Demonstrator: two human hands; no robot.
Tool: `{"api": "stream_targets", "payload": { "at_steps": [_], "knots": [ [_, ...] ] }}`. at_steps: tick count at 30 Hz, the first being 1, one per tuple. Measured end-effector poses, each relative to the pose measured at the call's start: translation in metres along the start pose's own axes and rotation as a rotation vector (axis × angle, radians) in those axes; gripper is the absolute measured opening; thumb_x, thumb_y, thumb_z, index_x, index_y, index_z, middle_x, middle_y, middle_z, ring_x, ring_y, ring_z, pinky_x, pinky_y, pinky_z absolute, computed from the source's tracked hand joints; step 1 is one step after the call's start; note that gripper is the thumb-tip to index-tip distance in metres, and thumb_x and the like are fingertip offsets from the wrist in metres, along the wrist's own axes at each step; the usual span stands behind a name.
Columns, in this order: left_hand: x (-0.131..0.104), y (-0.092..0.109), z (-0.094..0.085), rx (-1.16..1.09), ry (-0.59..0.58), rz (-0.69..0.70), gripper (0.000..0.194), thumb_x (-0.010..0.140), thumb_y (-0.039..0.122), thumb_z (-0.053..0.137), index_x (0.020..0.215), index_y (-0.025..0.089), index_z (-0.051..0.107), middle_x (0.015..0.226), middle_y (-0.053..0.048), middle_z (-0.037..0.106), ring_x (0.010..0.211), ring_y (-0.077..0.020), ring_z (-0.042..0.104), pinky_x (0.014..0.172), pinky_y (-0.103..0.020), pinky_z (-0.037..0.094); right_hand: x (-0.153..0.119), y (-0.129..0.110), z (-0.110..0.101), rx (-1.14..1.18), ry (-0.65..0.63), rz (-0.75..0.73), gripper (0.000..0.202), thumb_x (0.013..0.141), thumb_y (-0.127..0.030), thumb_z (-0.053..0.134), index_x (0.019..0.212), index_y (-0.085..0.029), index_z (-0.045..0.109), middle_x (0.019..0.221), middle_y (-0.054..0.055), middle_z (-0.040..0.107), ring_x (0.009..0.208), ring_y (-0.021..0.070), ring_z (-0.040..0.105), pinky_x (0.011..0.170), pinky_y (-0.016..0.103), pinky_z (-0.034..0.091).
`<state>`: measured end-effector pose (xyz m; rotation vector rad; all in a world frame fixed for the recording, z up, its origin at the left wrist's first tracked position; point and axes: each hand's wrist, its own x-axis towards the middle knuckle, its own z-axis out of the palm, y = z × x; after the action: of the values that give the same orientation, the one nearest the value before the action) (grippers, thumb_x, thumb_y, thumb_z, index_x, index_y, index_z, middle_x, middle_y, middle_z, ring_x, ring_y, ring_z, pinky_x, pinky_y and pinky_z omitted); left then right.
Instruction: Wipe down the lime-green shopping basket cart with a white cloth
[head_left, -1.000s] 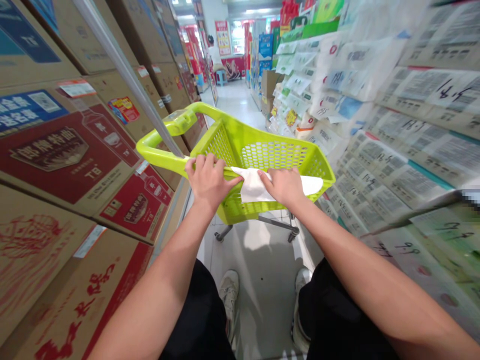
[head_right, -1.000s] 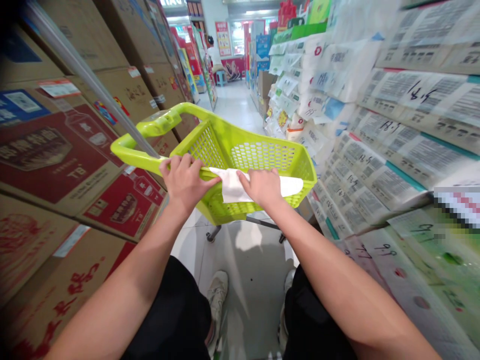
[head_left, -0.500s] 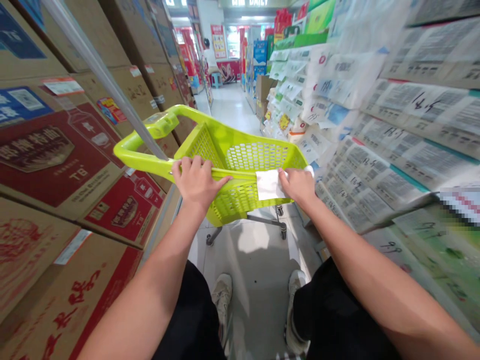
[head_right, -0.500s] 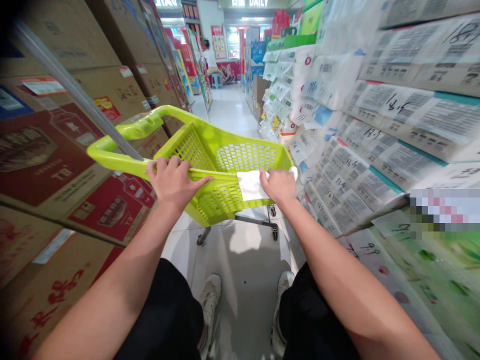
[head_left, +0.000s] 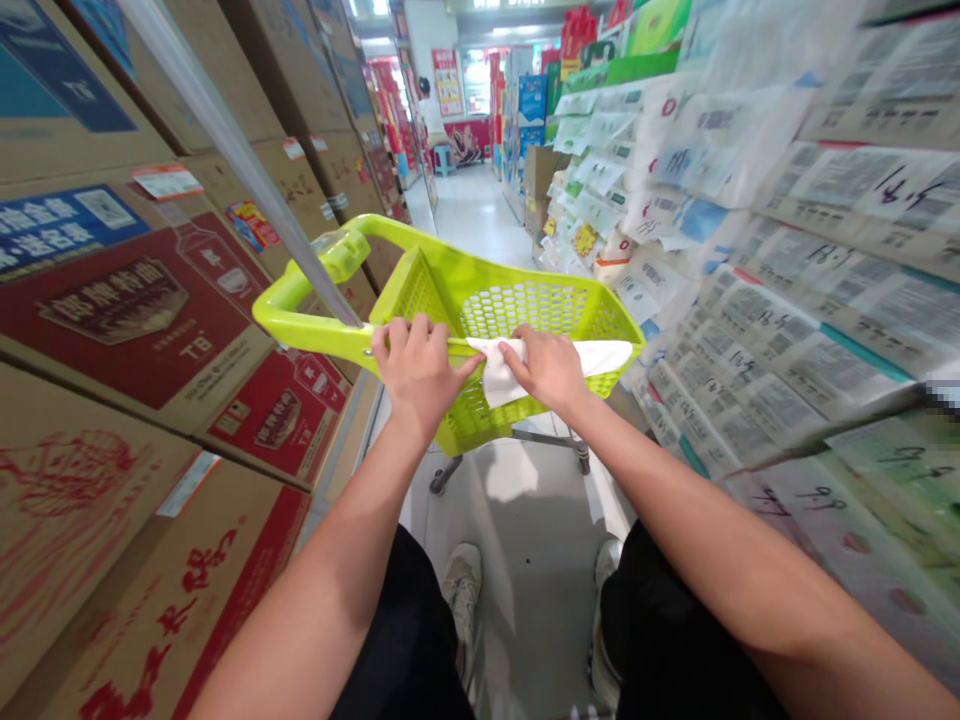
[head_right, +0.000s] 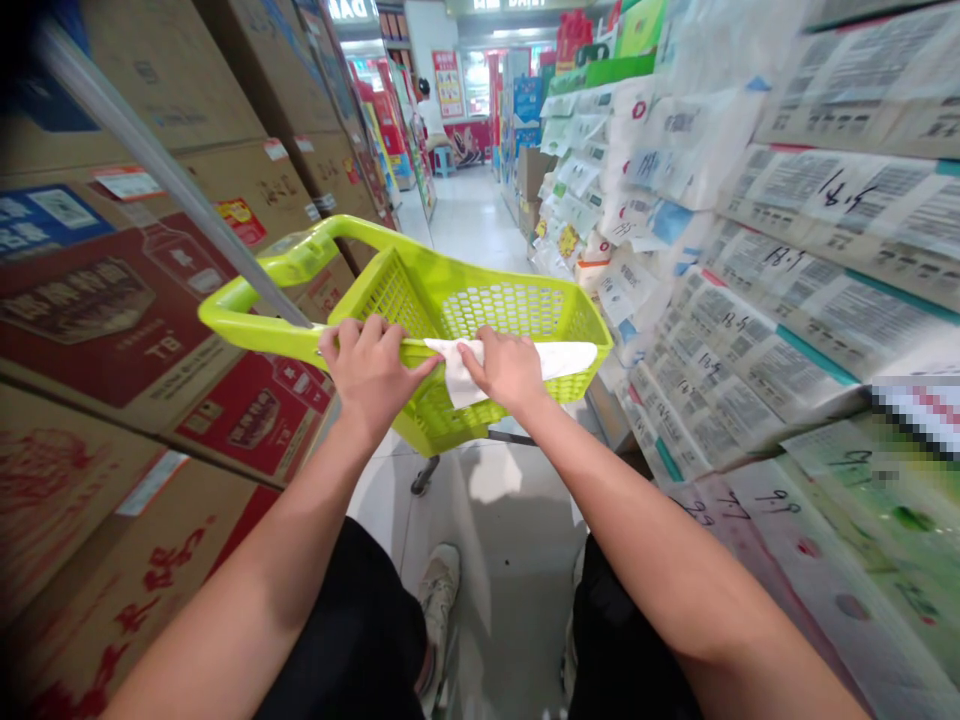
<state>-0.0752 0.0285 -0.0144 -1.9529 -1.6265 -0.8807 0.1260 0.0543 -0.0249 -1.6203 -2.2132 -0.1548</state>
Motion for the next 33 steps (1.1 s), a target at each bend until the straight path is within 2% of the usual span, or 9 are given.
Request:
{"api": "stream_targets", "payload": {
  "at_steps": [3, 6, 11, 15, 19, 22, 25, 28, 33],
  "knots": [
    [0.004, -0.006, 0.002, 0.007, 0.008, -0.01, 0.038, 0.083, 0.059, 0.074, 0.1, 0.025, 0.069, 0.108, -0.013, 0.066, 0.119, -0.0432, 0.054, 0.108, -0.066, 0.034, -0.003, 0.028, 0.0, -0.046, 0.001, 0.054, 0.064, 0.107, -0.064, 0.028, 0.135, -0.015, 0.059, 0.111, 0.016, 0.077, 0.107, 0.0321, 0.068, 0.091, 0.036, 0.036],
    [0.008, -0.009, 0.004, -0.005, 0.007, -0.011, 0.035, 0.081, 0.054, 0.077, 0.099, 0.025, 0.069, 0.108, -0.011, 0.065, 0.12, -0.0425, 0.054, 0.109, -0.066, 0.035, -0.007, 0.055, -0.001, -0.129, -0.04, 0.116, 0.065, 0.106, -0.065, 0.028, 0.126, -0.015, 0.065, 0.108, 0.016, 0.077, 0.104, 0.0322, 0.068, 0.089, 0.037, 0.037],
    [0.008, -0.004, 0.004, 0.002, -0.011, 0.017, 0.03, 0.082, 0.048, 0.076, 0.1, 0.024, 0.07, 0.112, -0.012, 0.066, 0.12, -0.0422, 0.053, 0.108, -0.065, 0.034, -0.013, 0.076, 0.0, -0.154, -0.013, 0.087, 0.064, 0.106, -0.065, 0.031, 0.12, -0.015, 0.069, 0.113, 0.017, 0.076, 0.107, 0.031, 0.067, 0.087, 0.036, 0.034],
    [0.005, 0.007, 0.004, 0.012, -0.002, 0.025, 0.03, 0.083, 0.045, 0.077, 0.103, 0.023, 0.071, 0.115, -0.013, 0.067, 0.12, -0.0419, 0.053, 0.107, -0.062, 0.034, -0.009, 0.067, 0.006, -0.096, 0.058, 0.029, 0.054, 0.11, -0.055, 0.031, 0.112, -0.018, 0.071, 0.11, 0.013, 0.078, 0.102, 0.0282, 0.067, 0.083, 0.035, 0.031],
    [0.002, 0.017, 0.002, 0.005, -0.013, 0.031, 0.031, 0.085, 0.047, 0.075, 0.103, 0.022, 0.071, 0.115, -0.015, 0.068, 0.12, -0.0425, 0.054, 0.106, -0.061, 0.033, 0.001, 0.031, 0.011, -0.027, 0.107, -0.028, 0.054, 0.113, -0.044, 0.024, 0.097, -0.021, 0.07, 0.103, 0.01, 0.079, 0.093, 0.0252, 0.068, 0.08, 0.035, 0.03],
    [0.001, 0.02, 0.001, -0.011, -0.014, 0.043, 0.029, 0.089, 0.047, 0.07, 0.104, 0.022, 0.071, 0.113, -0.015, 0.068, 0.118, -0.0417, 0.055, 0.106, -0.061, 0.033, 0.007, 0.0, 0.011, 0.022, 0.145, -0.034, 0.05, 0.112, -0.045, 0.025, 0.109, -0.021, 0.069, 0.104, 0.01, 0.079, 0.096, 0.0265, 0.069, 0.082, 0.035, 0.032],
    [0.0, 0.018, 0.001, -0.017, 0.0, 0.044, 0.027, 0.092, 0.045, 0.065, 0.105, 0.022, 0.071, 0.112, -0.015, 0.068, 0.117, -0.0403, 0.056, 0.107, -0.06, 0.033, 0.009, -0.013, 0.009, 0.047, 0.129, -0.014, 0.052, 0.111, -0.053, 0.027, 0.13, -0.02, 0.063, 0.105, 0.01, 0.079, 0.099, 0.029, 0.07, 0.084, 0.036, 0.035],
    [0.0, 0.012, 0.002, -0.014, 0.021, 0.04, 0.031, 0.091, 0.046, 0.067, 0.111, 0.022, 0.07, 0.111, -0.014, 0.068, 0.117, -0.0392, 0.056, 0.109, -0.059, 0.033, 0.009, -0.002, 0.007, 0.017, 0.069, 0.014, 0.06, 0.109, -0.06, 0.026, 0.135, -0.019, 0.061, 0.103, 0.012, 0.079, 0.097, 0.0302, 0.071, 0.084, 0.036, 0.037],
    [0.004, -0.001, 0.005, -0.006, 0.032, 0.045, 0.038, 0.083, 0.046, 0.078, 0.114, 0.025, 0.069, 0.112, -0.012, 0.067, 0.117, -0.0378, 0.054, 0.11, -0.057, 0.033, 0.002, 0.046, 0.005, -0.096, -0.008, 0.09, 0.063, 0.108, -0.062, 0.024, 0.123, -0.018, 0.067, 0.105, 0.016, 0.078, 0.101, 0.0322, 0.072, 0.088, 0.038, 0.039]
  ]
}}
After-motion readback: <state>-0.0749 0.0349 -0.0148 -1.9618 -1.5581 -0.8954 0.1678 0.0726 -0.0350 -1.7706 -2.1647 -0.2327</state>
